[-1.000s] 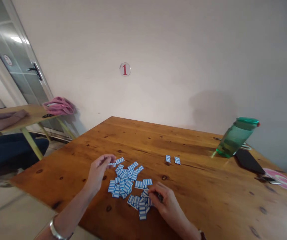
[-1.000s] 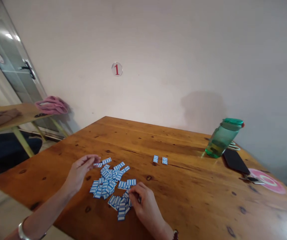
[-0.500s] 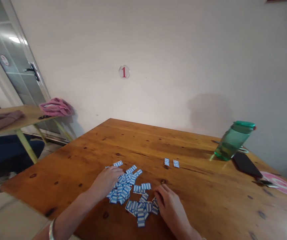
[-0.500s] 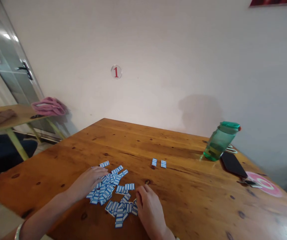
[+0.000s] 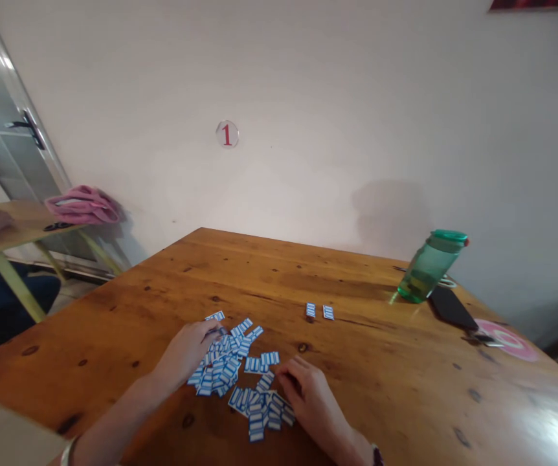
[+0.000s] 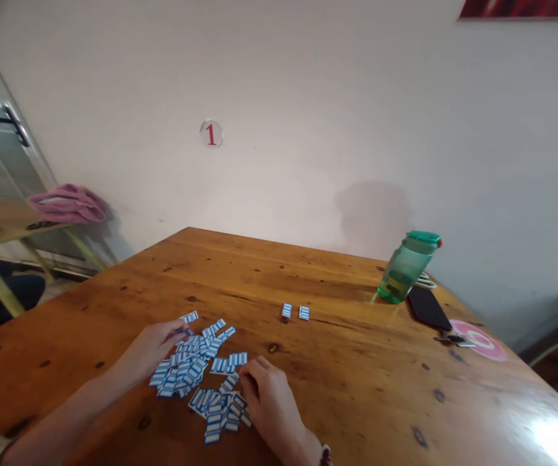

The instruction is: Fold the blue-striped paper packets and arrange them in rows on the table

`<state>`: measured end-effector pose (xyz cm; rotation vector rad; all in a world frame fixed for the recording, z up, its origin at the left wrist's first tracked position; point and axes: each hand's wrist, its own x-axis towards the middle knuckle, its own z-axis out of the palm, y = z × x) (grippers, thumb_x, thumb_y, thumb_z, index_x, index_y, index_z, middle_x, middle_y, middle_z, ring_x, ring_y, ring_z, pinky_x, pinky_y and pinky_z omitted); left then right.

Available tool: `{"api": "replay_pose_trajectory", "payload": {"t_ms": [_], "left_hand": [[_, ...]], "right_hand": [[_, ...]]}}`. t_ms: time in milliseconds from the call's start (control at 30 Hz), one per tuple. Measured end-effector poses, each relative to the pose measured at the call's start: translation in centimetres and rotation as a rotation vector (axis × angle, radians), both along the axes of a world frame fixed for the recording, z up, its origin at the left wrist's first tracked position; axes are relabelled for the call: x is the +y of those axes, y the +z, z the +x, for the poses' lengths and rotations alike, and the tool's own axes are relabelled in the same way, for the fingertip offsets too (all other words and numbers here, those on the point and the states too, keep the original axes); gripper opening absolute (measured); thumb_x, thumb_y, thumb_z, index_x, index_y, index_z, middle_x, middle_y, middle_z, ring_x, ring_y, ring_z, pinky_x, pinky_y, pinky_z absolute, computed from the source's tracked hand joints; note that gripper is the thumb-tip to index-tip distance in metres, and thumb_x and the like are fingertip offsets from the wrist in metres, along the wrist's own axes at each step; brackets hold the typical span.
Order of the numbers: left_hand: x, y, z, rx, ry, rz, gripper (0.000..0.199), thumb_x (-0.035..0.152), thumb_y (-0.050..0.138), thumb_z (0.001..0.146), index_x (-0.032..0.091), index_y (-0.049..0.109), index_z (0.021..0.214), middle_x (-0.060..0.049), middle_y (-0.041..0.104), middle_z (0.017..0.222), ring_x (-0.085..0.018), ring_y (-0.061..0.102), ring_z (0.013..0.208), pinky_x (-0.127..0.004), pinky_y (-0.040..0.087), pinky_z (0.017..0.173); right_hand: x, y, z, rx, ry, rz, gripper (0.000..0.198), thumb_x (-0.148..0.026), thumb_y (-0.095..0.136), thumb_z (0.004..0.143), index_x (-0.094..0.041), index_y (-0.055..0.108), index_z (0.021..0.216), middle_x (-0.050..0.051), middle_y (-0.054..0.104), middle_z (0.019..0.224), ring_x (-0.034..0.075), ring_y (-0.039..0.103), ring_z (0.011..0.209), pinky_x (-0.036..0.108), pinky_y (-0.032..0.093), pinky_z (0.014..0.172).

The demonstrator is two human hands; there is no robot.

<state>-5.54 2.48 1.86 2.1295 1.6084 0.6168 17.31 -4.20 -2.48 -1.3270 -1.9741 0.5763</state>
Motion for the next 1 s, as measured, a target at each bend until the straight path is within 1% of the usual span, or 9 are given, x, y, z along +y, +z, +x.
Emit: {"api": "replay_pose_trajectory", "payload": {"t_ms": [133, 267, 367, 467, 567, 633, 700, 833, 1000], "left_hand": [[-0.5, 0.7, 3.5, -0.64, -0.023, -0.326, 0.019, 0.034, 0.043, 0.073, 0.018, 0.053, 0.071, -0.002, 0.064, 0.066, -0.016, 0.058, 0.054, -0.024, 0.04, 0.046], [-0.8, 1.2, 7.0, -0.996, -0.038, -0.385, 0.02, 0.035, 0.056, 0.066, 0.017, 0.049, 0.06, 0.006, 0.048, 0.044, -0.006, 0.038, 0.036, -0.019, 0.032, 0.039], [-0.8, 1.6, 7.1, -1.078, 0.006, -0.353, 0.023, 0.038, 0.058, 0.065, 0.017, 0.048, 0.061, 0.009, 0.038, 0.038, -0.004, 0.029, 0.033, -0.016, 0.023, 0.035], [-0.9, 2.0, 4.9, -1.158, 0.101, -0.274, 0.028, 0.041, 0.063, 0.06, 0.016, 0.052, 0.065, 0.009, 0.04, 0.039, -0.004, 0.029, 0.034, -0.015, 0.021, 0.033], [-1.3, 2.2, 2.4, -1.227, 0.184, -0.249, 0.031, 0.041, 0.067, 0.056, 0.015, 0.053, 0.065, 0.01, 0.039, 0.037, -0.002, 0.029, 0.033, -0.013, 0.021, 0.032], [-1.8, 1.9, 1.4, -1.27, 0.212, -0.265, 0.031, 0.041, 0.068, 0.056, 0.016, 0.052, 0.064, 0.011, 0.038, 0.036, -0.001, 0.027, 0.031, -0.012, 0.019, 0.031], [-2.4, 1.4, 1.0, -1.316, 0.238, -0.28, 0.031, 0.04, 0.069, 0.055, 0.016, 0.05, 0.062, 0.011, 0.039, 0.037, -0.001, 0.027, 0.029, -0.013, 0.019, 0.03], [-3.5, -0.1, 0.4, -1.281, 0.273, -0.354, 0.03, 0.038, 0.07, 0.055, 0.016, 0.05, 0.059, 0.007, 0.052, 0.043, -0.007, 0.047, 0.037, -0.016, 0.036, 0.038], [-4.4, -1.1, -0.2, -1.239, 0.307, -0.539, 0.026, 0.028, 0.072, 0.054, 0.014, 0.056, 0.07, -0.003, 0.068, 0.063, -0.018, 0.064, 0.059, -0.026, 0.05, 0.053]], "right_hand": [[0.7, 0.0, 0.3, 0.058, -0.074, 0.038, 0.019, -0.016, 0.044, 0.081, -0.017, 0.06, 0.071, 0.001, 0.059, 0.066, 0.012, 0.052, 0.06, 0.02, 0.037, 0.056], [1.4, -0.5, 1.2, 0.092, -0.159, 0.067, 0.018, -0.017, 0.045, 0.079, -0.017, 0.061, 0.071, 0.002, 0.061, 0.065, 0.013, 0.053, 0.058, 0.021, 0.038, 0.054], [1.5, -0.6, 2.2, 0.171, -0.267, 0.059, 0.017, -0.02, 0.046, 0.078, -0.016, 0.062, 0.073, 0.003, 0.063, 0.067, 0.015, 0.056, 0.059, 0.022, 0.04, 0.054], [1.5, 0.2, 2.2, 0.197, -0.296, 0.017, 0.019, -0.022, 0.045, 0.079, -0.017, 0.063, 0.075, 0.003, 0.065, 0.069, 0.016, 0.058, 0.061, 0.023, 0.042, 0.055], [2.5, 1.8, 0.4, 0.065, -0.15, -0.005, 0.02, -0.017, 0.044, 0.079, -0.018, 0.064, 0.084, 0.004, 0.067, 0.079, 0.016, 0.06, 0.071, 0.024, 0.044, 0.064], [3.7, 2.7, -1.5, -0.149, 0.02, 0.017, 0.027, -0.01, 0.043, 0.079, -0.021, 0.063, 0.093, 0.004, 0.066, 0.091, 0.016, 0.058, 0.084, 0.025, 0.041, 0.076], [5.0, 3.1, -3.5, -0.401, 0.128, 0.029, 0.029, -0.01, 0.045, 0.079, -0.023, 0.061, 0.098, 0.004, 0.064, 0.096, 0.018, 0.054, 0.092, 0.028, 0.04, 0.08], [6.1, 2.6, -5.6, -0.664, 0.166, 0.08, 0.025, -0.011, 0.047, 0.078, -0.024, 0.06, 0.095, 0.005, 0.059, 0.104, 0.022, 0.049, 0.097, 0.031, 0.043, 0.071], [5.2, 2.3, -4.6, -0.696, 0.052, 0.075, 0.014, -0.014, 0.05, 0.078, -0.018, 0.06, 0.088, 0.008, 0.06, 0.093, 0.022, 0.05, 0.091, 0.032, 0.042, 0.068]]}}
